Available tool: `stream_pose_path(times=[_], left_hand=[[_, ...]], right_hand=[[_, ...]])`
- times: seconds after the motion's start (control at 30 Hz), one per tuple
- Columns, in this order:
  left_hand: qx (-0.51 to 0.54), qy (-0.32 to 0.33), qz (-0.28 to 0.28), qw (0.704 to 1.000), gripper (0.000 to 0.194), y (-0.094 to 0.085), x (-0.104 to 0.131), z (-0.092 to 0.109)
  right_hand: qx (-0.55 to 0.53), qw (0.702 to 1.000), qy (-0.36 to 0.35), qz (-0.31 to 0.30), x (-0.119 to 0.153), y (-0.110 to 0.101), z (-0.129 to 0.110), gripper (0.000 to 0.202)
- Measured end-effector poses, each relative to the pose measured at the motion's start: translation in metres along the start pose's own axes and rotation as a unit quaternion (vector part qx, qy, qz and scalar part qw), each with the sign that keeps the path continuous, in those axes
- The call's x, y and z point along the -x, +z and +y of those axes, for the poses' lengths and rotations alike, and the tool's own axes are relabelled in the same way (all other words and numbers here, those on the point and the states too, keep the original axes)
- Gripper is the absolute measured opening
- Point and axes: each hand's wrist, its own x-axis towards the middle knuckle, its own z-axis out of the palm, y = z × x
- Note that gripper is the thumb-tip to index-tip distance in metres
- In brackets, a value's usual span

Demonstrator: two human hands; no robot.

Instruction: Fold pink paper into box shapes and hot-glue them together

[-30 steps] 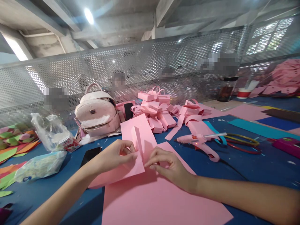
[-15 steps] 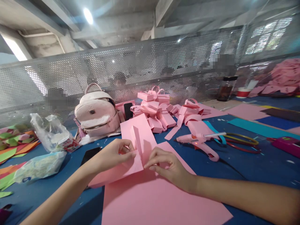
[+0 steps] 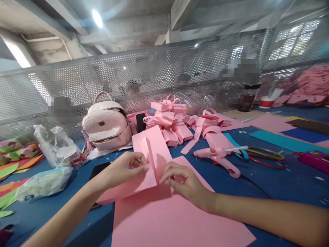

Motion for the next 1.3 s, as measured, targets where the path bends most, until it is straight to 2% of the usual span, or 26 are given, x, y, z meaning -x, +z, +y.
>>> stream_pose_path(times=[0.13, 0.2, 0.27, 0.33, 0.4, 0.47, 0.53, 0.6, 0.67, 0.73, 1.07, 1.3], left_hand=[[-0.043, 0.032, 0.019, 0.998, 0.032, -0.015, 0.006, 0.008], [-0.084, 0.042, 0.023, 0.995, 0.031, -0.025, 0.01, 0.01], [-0.132, 0.048, 0.016, 0.99, 0.027, -0.032, 0.014, 0.012], [-0.196, 0.067, 0.01, 0.978, 0.018, -0.036, 0.018, 0.014], [-0.272, 0.113, 0.001, 0.956, 0.014, -0.034, 0.023, 0.018], [-0.34, 0.168, -0.012, 0.925, 0.02, -0.026, 0.027, 0.021], [-0.379, 0.199, -0.021, 0.903, 0.025, -0.015, 0.03, 0.024], [-0.395, 0.204, -0.026, 0.895, 0.026, -0.004, 0.033, 0.026], [-0.405, 0.209, -0.025, 0.89, 0.025, 0.005, 0.034, 0.028], [-0.413, 0.212, -0.022, 0.885, 0.022, 0.011, 0.034, 0.029], [-0.403, 0.227, -0.007, 0.886, 0.024, 0.014, 0.028, 0.022], [-0.406, 0.241, -0.002, 0.882, 0.026, 0.015, 0.027, 0.023]], right_hand=[[-0.039, 0.997, 0.048, 0.036, -0.001, 0.0, 0.008, 0.022], [-0.034, 0.998, 0.047, 0.038, -0.001, 0.0, 0.01, 0.019], [0.011, 0.999, 0.016, 0.039, -0.001, 0.0, 0.008, 0.017], [0.085, 0.994, -0.054, 0.038, -0.001, 0.0, 0.003, 0.015], [0.171, 0.975, -0.139, 0.029, -0.003, -0.002, -0.006, 0.013], [0.261, 0.943, -0.206, 0.016, -0.004, -0.005, -0.016, 0.017], [0.347, 0.906, -0.243, 0.007, -0.006, -0.007, -0.027, 0.023], [0.409, 0.874, -0.263, -0.01, -0.008, -0.008, -0.035, 0.025], [0.436, 0.858, -0.271, -0.035, -0.009, -0.007, -0.04, 0.018], [0.434, 0.856, -0.275, -0.057, -0.011, -0.007, -0.041, 0.01], [0.368, 0.89, -0.262, -0.067, -0.013, -0.007, -0.033, 0.015], [0.32, 0.923, -0.2, -0.074, -0.011, -0.004, -0.034, 0.011]])
